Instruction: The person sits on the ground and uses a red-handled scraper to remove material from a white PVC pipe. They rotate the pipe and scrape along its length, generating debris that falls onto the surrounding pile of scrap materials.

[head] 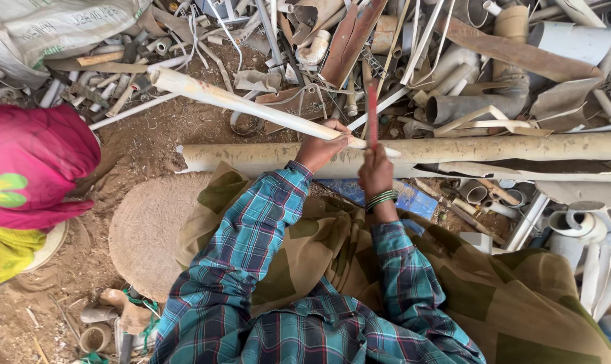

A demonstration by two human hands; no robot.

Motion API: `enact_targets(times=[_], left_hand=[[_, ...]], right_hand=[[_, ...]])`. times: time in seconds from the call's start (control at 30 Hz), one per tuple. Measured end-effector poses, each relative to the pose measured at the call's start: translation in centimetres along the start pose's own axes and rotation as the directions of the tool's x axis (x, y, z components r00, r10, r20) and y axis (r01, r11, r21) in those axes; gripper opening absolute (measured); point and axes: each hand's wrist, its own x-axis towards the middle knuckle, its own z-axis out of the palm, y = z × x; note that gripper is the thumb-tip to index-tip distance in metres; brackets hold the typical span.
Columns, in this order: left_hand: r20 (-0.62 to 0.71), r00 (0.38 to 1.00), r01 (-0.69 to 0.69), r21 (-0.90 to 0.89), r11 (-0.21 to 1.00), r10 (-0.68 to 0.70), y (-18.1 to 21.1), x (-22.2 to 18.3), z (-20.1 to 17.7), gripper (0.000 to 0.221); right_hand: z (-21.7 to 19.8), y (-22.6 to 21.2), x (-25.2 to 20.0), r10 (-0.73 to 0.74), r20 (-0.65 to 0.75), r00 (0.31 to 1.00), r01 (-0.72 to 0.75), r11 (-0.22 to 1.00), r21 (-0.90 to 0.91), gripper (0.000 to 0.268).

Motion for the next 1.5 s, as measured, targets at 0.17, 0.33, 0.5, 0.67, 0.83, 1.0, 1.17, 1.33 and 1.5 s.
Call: enact_targets(times=[0.17,0.33,0.5,0.67,0.83,1.0,1.17,1.33,1.5], left_hand=[[0.022,1.000,0.001,0.137,0.991,-0.004,0.1,-0.4,-0.7,0.011],[0.083,0.995,-0.057,0.126,0.990,0.047,0.7,0.0,-1.1,0.011],[0.081,0.997,-0.005,0.176,0.984,-0.009,-0.2,-0.7,-1.5,0.014],[0.094,0.994,0.046,0.097,0.994,-0.055,-0.3,0.0,-1.9,0.015],[0.032,0.999,-0.015,0.191,0.982,0.009,-0.5,-0.5,-1.2,0.025],[0.029,0.998,0.051,0.227,0.972,-0.059,0.5,-1.0,-1.8,0.023],[0.051,0.999,-0.018,0.280,0.960,0.004,0.1,-1.1,-1.5,0.026],[0.066,0.997,-0.053,0.257,0.965,0.037,-0.1,-1.2,-1.7,0.026],[0.042,0.999,-0.019,0.295,0.955,0.007,0.2,-1.1,-1.3,0.027]], right_hand=[[-0.1,1.3,0.2,-0.144,-0.053,0.988,0.132,0.975,-0.181,0.023],[0.5,1.2,0.5,-0.060,-0.014,0.998,0.059,0.994,-0.093,0.025],[0.3,1.6,-0.4,-0.380,-0.100,0.920,0.328,0.883,-0.336,0.024],[0.2,1.2,-0.7,0.069,0.009,0.998,-0.068,0.997,-0.025,0.023],[1.1,2.6,-1.0,-0.339,-0.121,0.933,0.317,0.933,-0.168,0.022],[0.8,3.3,-0.1,-0.095,-0.112,0.989,0.071,0.976,-0.205,0.028],[1.5,3.8,-0.3,-0.199,-0.068,0.978,0.183,0.965,-0.187,0.029],[0.6,4.2,-0.1,0.067,-0.063,0.996,-0.078,0.978,-0.193,0.029],[2.3,4.6,-0.1,-0.233,-0.030,0.972,0.222,0.954,-0.204,0.026]])
